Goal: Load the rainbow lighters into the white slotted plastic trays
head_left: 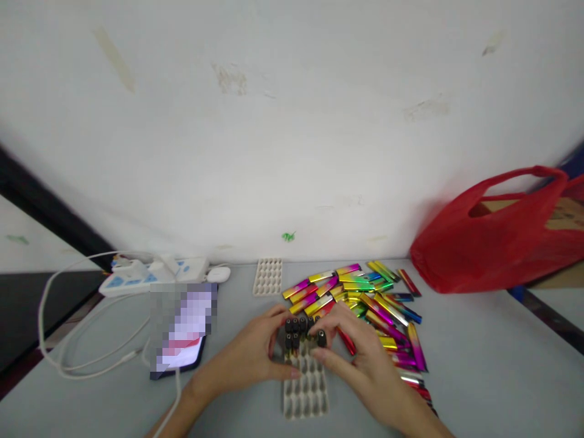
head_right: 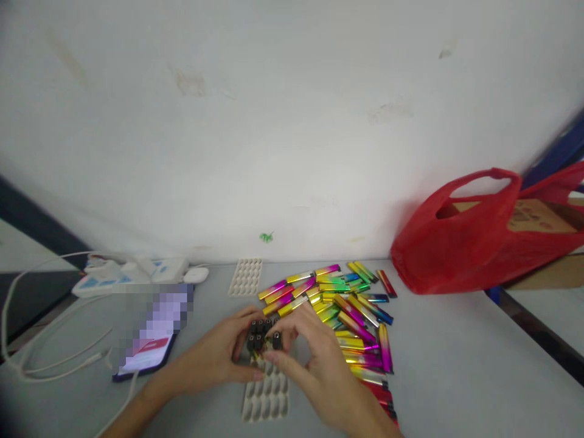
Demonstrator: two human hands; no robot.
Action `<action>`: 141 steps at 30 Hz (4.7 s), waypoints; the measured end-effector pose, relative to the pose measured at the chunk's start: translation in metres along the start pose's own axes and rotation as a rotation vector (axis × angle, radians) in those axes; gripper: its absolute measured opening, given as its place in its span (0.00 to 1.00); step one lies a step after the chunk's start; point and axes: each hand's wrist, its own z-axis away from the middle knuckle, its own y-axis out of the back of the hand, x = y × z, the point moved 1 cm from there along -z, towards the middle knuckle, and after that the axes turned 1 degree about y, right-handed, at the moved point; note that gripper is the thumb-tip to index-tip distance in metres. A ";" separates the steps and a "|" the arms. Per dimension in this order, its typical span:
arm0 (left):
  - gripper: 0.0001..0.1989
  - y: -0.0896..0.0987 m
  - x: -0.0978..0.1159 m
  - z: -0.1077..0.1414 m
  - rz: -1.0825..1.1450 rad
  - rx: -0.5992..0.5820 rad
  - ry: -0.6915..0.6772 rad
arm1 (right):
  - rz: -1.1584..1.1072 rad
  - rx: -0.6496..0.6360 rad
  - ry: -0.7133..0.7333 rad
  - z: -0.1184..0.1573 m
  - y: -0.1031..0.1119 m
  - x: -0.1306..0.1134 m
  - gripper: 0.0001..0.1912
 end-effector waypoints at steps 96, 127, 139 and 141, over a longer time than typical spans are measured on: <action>0.42 0.000 0.003 0.000 -0.024 0.015 0.030 | -0.988 0.207 -0.480 -0.015 0.005 0.024 0.16; 0.42 -0.001 -0.002 -0.001 0.005 0.005 0.016 | -1.189 -0.143 -0.598 -0.005 -0.011 0.019 0.38; 0.41 -0.003 -0.003 -0.002 0.045 0.006 -0.013 | -1.114 -0.115 -0.653 -0.001 -0.028 0.022 0.35; 0.41 -0.002 -0.003 -0.002 0.041 -0.005 -0.009 | -1.098 -0.123 -0.671 0.000 -0.031 0.021 0.35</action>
